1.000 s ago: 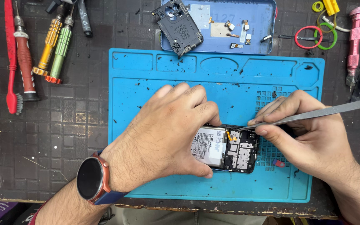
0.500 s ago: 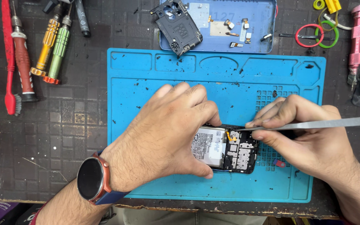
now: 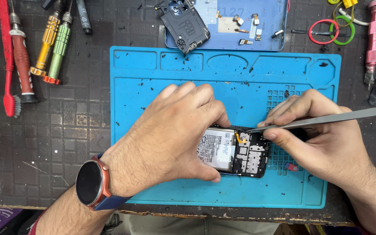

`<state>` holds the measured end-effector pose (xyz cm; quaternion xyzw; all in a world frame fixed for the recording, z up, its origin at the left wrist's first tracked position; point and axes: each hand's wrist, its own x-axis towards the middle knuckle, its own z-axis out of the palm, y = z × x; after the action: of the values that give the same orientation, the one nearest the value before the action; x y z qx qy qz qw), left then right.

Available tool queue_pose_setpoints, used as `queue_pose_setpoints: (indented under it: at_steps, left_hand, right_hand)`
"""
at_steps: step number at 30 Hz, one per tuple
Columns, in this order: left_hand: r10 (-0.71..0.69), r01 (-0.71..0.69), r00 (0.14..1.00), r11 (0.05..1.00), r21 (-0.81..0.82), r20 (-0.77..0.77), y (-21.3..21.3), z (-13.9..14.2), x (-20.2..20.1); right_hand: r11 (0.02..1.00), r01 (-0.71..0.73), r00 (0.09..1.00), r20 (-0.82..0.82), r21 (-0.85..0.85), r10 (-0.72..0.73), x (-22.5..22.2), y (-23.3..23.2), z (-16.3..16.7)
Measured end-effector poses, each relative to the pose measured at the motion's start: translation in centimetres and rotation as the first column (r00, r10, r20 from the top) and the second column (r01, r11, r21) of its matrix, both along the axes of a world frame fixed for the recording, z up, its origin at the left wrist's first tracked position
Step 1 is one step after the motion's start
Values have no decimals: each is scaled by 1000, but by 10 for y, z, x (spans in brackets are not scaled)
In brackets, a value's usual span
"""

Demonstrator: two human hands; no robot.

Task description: The person repairs a disassembled smartphone on a blue silicone mat, using tweezers and a metal spudger to pry, lift, and reposition internal components and flex cables inside the phone chassis. They rotate the phone to work on different edges, manipulate small parts near the battery, and continue prying at the frame throughout the clip.

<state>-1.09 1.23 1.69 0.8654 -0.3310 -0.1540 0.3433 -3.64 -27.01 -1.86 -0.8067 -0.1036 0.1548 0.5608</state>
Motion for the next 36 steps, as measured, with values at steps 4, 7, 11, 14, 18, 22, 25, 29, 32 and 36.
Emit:
queue_pose_setpoints:
  at_steps: [4, 7, 11, 14, 18, 22, 25, 29, 32, 36]
  left_hand:
    - [-5, 5, 1000, 999, -33, 16, 0, -2, -1]
    - [-5, 6, 1000, 999, -38, 27, 2, -3, -2]
    - [-5, 6, 1000, 999, -43, 15, 2, -4, -2]
    - [-5, 5, 1000, 999, -42, 16, 2, -3, -1]
    - [-6, 6, 1000, 999, -35, 16, 1, 0, -1]
    - [-9, 10, 1000, 1000, -18, 12, 2, 0, 0]
    - [-6, 7, 1000, 999, -44, 16, 1, -1, -1]
    - [-1, 2, 1000, 998, -57, 25, 0, -2, -1]
    - [2, -2, 1000, 999, -47, 11, 0, -2, 0]
    - [0, 1, 1000, 998, -56, 20, 0, -5, -1]
  right_hand:
    - [1000, -9, 1000, 6, -19, 9, 1, -1, 0]
    - [999, -24, 1000, 15, -39, 25, 1, -2, -1]
    - [1000, 5, 1000, -27, -1, -5, -1, -3, -3]
    - [1000, 13, 1000, -22, 13, -13, -2, -5, -5]
    - [999, 17, 1000, 6, 28, -18, -2, -5, -6]
    - [1000, 4, 1000, -11, 9, -4, 0, -4, -4]
    - [1000, -5, 1000, 24, -25, 6, 1, -2, -1]
    - [998, -28, 995, 91, -57, 33, 0, 1, 1]
    - [998, -48, 988, 142, -35, 53, 1, 2, 0]
    - [995, -14, 994, 107, -100, 24, 0, 3, 1]
